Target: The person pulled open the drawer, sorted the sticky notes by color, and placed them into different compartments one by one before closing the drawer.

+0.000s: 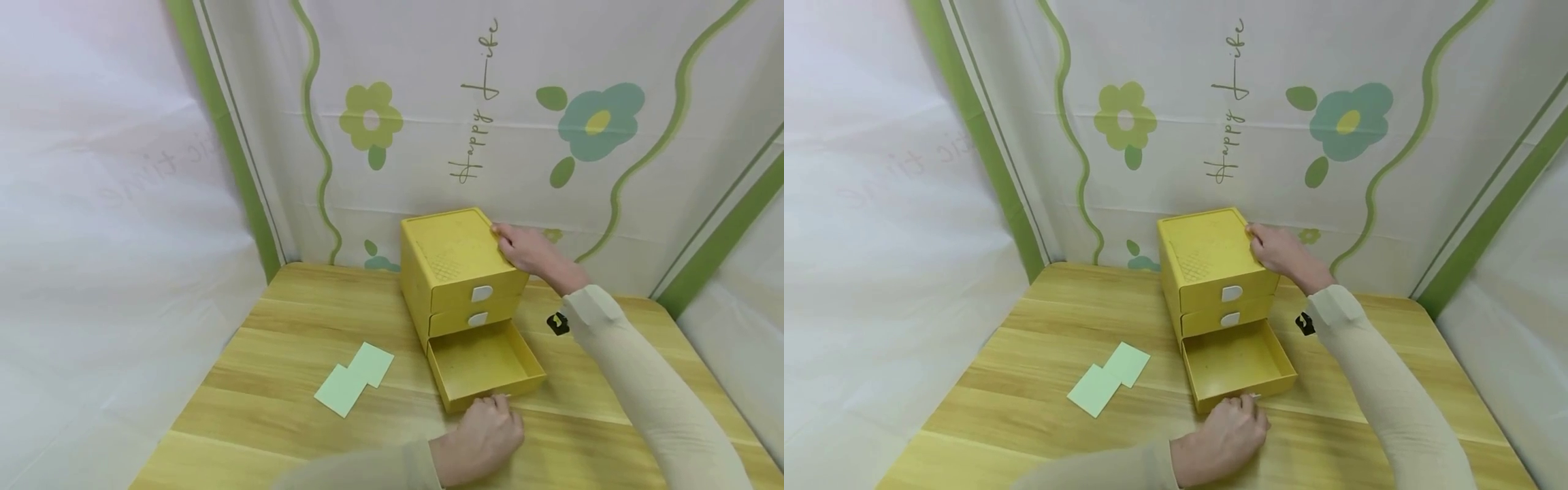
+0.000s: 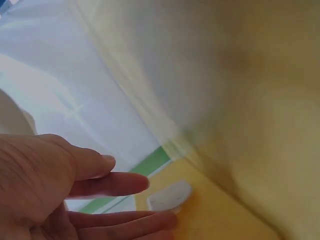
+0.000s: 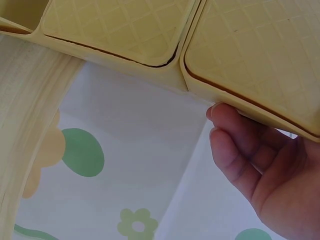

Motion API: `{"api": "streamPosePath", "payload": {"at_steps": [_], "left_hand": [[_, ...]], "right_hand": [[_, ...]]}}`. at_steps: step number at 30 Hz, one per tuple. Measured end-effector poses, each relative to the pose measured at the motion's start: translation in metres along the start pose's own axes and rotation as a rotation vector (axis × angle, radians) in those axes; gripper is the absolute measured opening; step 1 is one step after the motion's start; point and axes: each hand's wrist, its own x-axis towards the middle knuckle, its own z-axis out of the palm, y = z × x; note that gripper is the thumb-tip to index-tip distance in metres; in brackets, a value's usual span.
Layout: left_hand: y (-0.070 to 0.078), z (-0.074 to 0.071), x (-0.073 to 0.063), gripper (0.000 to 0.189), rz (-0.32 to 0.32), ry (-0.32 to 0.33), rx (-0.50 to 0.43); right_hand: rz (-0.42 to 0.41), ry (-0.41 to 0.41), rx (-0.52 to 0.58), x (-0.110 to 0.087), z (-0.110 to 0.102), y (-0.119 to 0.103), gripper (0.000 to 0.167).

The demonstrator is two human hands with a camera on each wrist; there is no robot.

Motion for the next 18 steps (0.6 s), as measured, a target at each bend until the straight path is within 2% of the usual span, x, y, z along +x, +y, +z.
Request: {"api": "streamPosePath", "payload": {"at_steps": [8,15,18], "left_hand": [[0.001,0.0,-0.006,0.02,0.047,-0.09,-0.01],[-0.005,-0.006,-0.007,0.009,0.043,-0.096,-0.043],[-0.008,-0.005,-0.007,0.007,0.049,-0.117,-0.059]], "right_hand": [[-0.01,0.008,-0.006,0.002,0.002,-0.002,0.049],[-0.001,-0.008,0.001,0.0,0.001,-0.003,0.049],[0.004,-0.003,0.001,0.0,0.0,-0.003,0.049]]}}
